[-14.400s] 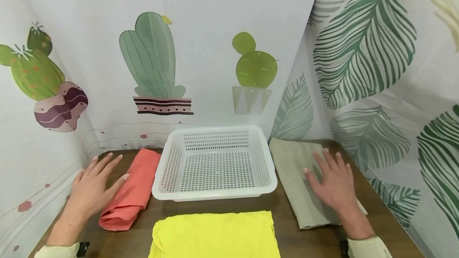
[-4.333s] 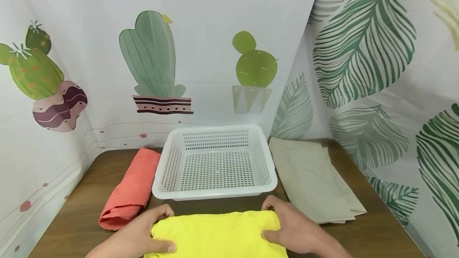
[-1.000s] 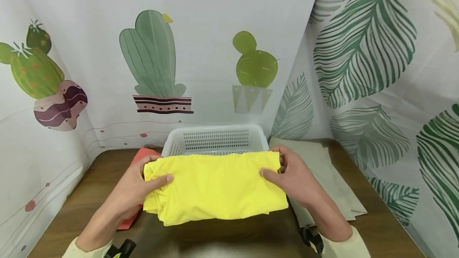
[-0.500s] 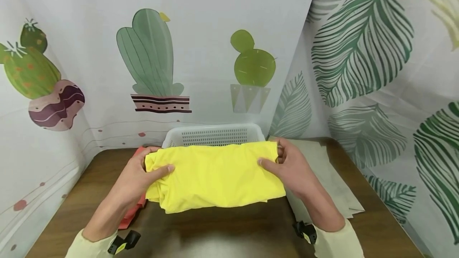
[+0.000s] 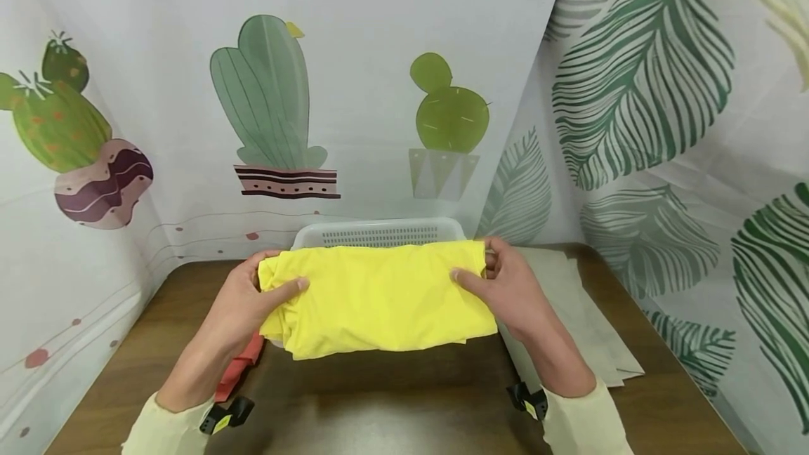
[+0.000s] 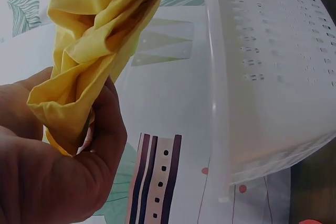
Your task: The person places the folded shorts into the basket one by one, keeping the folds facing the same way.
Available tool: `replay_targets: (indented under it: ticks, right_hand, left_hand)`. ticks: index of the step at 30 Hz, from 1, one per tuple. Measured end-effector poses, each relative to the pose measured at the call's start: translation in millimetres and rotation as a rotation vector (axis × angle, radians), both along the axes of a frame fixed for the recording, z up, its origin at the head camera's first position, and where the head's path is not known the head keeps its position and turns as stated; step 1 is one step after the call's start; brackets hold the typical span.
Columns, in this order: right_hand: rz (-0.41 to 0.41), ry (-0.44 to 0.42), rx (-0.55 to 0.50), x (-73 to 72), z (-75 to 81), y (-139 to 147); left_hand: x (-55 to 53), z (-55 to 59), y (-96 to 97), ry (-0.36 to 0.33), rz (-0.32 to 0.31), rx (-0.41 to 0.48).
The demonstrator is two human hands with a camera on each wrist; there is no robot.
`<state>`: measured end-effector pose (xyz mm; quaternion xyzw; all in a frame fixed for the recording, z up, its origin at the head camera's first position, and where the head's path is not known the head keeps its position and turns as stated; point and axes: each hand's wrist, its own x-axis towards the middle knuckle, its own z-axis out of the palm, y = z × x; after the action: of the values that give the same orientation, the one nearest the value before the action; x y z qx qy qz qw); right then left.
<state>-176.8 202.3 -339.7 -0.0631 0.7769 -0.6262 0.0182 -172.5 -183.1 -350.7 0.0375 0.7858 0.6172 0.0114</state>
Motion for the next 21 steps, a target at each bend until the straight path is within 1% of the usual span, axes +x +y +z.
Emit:
replay_targets:
  ticks: [8,13,21]
  right_hand:
    - [-0.003,0.014,-0.026,-7.1,-3.0,-3.1]
    - [-0.023,0.024,-0.022,-10.1,-2.5,-4.1]
    - [-0.052,0.040,0.000,-17.4,-4.6,-6.2]
  left_hand:
    - [-4.4,1.6,0.6,-0.026,0.026,-0.007]
    - [-8.8,1.3,1.5,-0.022,0.051,-0.017]
    - [-18.5,-2.4,2.7,-0.018,0.061,-0.012]
